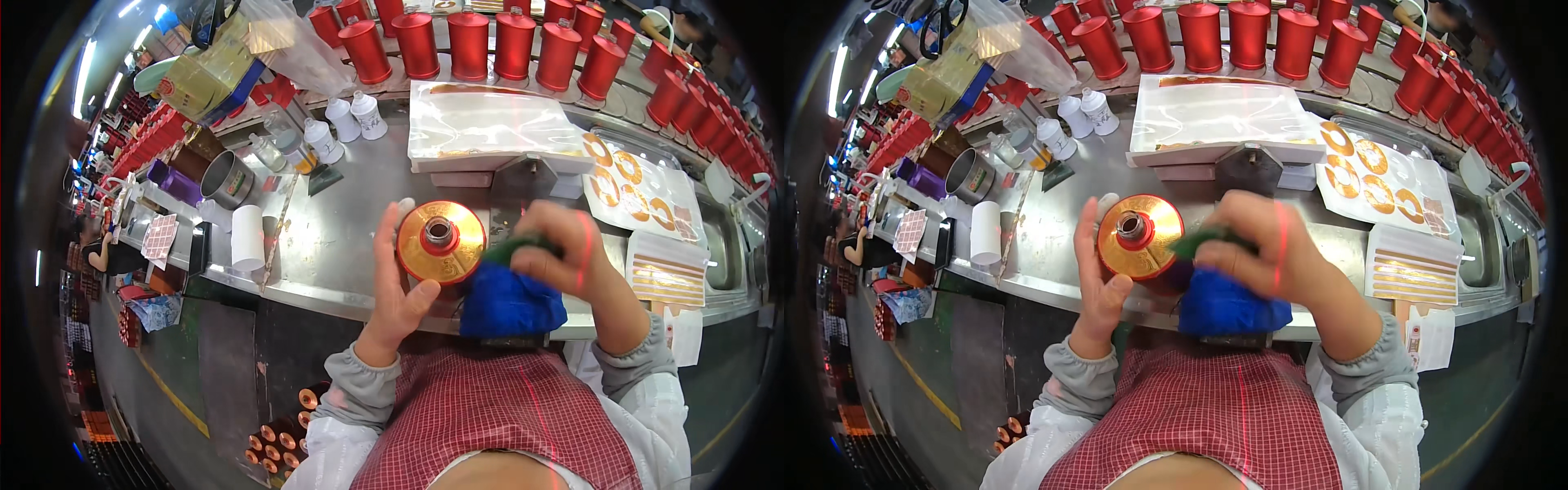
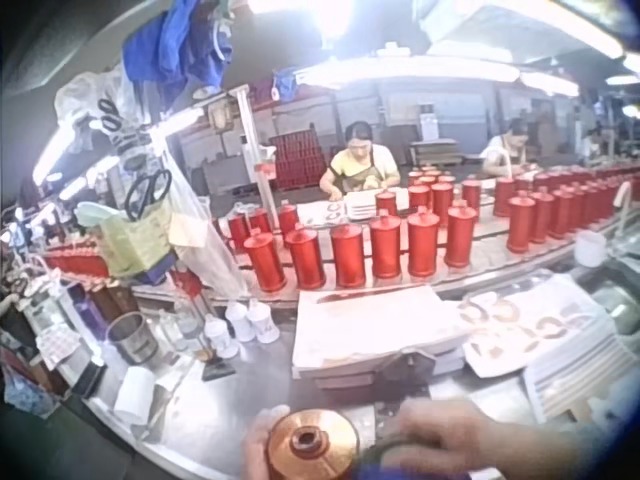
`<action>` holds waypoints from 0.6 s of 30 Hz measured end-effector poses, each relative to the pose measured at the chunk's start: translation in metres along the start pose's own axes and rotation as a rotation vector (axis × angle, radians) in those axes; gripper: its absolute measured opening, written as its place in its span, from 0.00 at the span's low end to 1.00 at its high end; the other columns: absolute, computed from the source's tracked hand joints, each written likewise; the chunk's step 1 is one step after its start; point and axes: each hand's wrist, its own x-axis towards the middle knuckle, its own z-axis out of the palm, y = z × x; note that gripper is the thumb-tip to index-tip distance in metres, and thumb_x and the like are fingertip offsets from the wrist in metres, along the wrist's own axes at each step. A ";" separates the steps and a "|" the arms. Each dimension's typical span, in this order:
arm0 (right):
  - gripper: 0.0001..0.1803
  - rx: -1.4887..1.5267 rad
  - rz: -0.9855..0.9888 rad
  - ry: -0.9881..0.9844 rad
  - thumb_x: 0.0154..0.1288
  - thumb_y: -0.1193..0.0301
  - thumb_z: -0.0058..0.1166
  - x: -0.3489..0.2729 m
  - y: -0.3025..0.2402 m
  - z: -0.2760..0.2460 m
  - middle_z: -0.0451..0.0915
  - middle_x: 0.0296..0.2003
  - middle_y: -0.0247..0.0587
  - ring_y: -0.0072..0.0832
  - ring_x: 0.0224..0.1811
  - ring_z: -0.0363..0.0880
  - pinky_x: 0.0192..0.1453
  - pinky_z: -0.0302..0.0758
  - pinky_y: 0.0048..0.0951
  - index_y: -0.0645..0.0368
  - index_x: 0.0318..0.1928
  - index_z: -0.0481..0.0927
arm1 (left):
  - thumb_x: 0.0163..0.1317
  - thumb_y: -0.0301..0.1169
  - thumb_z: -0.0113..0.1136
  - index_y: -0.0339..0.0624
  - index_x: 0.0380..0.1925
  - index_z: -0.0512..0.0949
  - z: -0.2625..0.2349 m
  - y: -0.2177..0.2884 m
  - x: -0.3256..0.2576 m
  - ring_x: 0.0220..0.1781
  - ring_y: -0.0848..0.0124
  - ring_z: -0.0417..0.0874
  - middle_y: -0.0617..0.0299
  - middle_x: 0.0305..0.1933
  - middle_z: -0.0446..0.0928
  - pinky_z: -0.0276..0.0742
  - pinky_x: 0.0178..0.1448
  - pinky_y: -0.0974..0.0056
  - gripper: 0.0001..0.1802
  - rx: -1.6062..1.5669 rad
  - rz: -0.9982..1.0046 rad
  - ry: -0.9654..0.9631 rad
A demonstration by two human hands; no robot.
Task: The person applies gold decorative stickers to the top and sides of red cylindrical cans. They wipe the can surfaces with a cloth, peel stickers from backing sheets, and smooth them onto the cans. The process is repeated for multiple cans on a stainless steel workbench.
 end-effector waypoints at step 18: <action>0.16 -0.171 -0.010 0.373 0.60 0.69 0.63 0.064 0.034 0.027 0.82 0.33 0.50 0.32 0.37 0.84 0.44 0.78 0.30 0.65 0.46 0.78 | 0.48 0.45 0.77 0.37 0.71 0.43 -0.002 -0.005 0.010 0.68 0.59 0.67 0.47 0.67 0.60 0.63 0.71 0.56 0.62 -0.178 -0.120 -0.023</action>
